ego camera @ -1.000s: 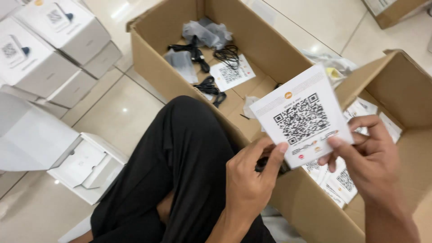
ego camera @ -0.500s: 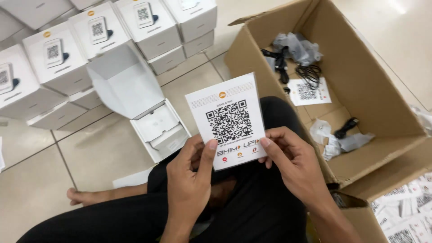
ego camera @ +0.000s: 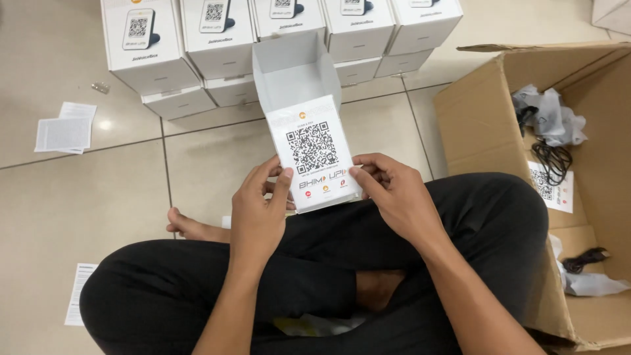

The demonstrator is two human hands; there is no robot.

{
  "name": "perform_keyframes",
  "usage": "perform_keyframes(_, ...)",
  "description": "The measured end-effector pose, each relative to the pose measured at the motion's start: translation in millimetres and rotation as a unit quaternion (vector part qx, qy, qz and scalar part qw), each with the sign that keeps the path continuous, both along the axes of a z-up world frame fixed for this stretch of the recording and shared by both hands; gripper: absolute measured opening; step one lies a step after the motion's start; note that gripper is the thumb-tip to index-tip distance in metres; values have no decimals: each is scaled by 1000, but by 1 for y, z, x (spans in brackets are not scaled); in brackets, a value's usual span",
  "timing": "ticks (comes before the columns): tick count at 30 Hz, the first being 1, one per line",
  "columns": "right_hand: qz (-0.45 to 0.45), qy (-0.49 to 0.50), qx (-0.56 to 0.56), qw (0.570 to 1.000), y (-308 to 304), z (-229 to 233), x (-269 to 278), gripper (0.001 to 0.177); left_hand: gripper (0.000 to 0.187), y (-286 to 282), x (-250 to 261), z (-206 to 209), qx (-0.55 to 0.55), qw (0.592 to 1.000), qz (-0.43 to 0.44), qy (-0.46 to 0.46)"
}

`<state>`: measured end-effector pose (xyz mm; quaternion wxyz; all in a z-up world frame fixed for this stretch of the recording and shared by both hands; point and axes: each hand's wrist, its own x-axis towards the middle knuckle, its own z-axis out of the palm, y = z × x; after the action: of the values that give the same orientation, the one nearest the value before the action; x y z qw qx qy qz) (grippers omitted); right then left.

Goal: The person packs electronic devices and cables into retail boxes and organizes them.

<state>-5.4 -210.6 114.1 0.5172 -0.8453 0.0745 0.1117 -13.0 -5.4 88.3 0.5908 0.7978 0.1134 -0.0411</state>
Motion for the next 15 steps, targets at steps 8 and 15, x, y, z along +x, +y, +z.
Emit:
perform_keyframes(8,19,49,-91,994,7,-40,20,35,47,-3,15,-43,129,991,-29,33)
perform_keyframes(15,73,46,-207,974,12,-63,34,35,40,-10,19,-60,310,944,-109,-26)
